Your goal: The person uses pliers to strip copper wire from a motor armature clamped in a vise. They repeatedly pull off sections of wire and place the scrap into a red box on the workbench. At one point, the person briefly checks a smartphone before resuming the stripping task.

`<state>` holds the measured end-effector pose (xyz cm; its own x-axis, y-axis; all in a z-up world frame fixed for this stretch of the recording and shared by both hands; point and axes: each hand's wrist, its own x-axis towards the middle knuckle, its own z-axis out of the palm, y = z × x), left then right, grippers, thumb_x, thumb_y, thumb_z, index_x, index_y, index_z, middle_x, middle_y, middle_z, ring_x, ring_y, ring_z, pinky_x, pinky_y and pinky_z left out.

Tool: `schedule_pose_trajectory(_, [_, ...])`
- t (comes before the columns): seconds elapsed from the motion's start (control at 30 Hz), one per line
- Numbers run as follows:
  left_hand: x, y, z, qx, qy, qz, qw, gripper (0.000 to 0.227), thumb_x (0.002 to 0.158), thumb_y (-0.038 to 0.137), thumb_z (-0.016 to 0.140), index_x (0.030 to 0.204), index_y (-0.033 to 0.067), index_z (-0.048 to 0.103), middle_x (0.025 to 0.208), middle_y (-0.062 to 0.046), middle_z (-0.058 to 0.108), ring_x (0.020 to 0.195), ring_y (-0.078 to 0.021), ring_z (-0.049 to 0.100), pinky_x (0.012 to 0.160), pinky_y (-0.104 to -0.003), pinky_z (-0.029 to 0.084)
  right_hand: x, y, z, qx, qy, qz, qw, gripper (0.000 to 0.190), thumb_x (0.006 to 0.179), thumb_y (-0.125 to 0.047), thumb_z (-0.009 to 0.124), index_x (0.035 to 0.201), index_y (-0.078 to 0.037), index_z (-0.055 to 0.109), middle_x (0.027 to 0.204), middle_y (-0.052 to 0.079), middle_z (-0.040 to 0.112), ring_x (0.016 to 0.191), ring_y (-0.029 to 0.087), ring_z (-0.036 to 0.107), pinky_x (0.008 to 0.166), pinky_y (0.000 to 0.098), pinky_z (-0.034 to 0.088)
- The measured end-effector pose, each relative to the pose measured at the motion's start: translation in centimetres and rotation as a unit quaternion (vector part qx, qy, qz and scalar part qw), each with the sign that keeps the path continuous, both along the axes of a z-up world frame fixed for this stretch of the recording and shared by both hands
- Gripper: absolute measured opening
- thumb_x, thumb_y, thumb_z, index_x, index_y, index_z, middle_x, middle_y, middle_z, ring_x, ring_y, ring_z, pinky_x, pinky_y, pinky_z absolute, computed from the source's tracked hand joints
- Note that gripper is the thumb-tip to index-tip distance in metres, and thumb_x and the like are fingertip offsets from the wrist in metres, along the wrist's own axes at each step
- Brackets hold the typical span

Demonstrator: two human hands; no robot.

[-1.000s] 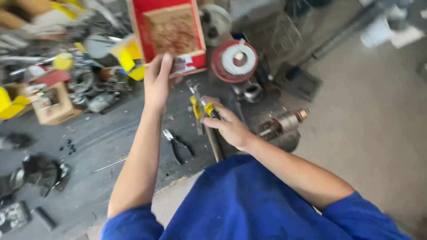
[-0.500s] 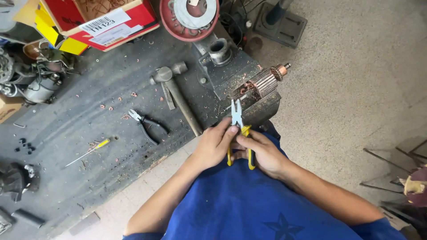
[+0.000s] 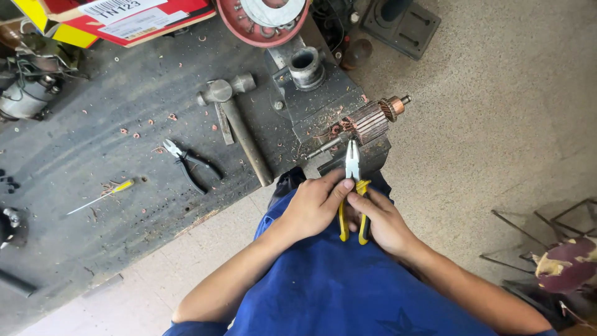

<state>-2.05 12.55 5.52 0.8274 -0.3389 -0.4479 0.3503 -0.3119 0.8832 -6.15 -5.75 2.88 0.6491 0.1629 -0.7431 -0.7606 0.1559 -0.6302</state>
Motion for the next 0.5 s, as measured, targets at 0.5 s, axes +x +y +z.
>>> schedule_pose_trajectory(0.5, [0.9, -3.4, 2.4, -0.13, 0.134, 0.083, 0.979, 0.032, 0.105, 0.035, 0.046, 0.111, 0.0075, 0.062, 0.078, -0.024, 0.069, 0.09, -0.0448, 0.072, 0.082, -0.055, 0.055, 8.7, -1.6, 8.9, -0.122, 0.107, 0.218, 0.962, 0.038, 0.1, -0.026, 0.059, 0.118, 0.007, 0.065, 0.109, 0.017, 0.063, 0.094, 0.031, 0.07, 0.073, 0.0467, 0.063])
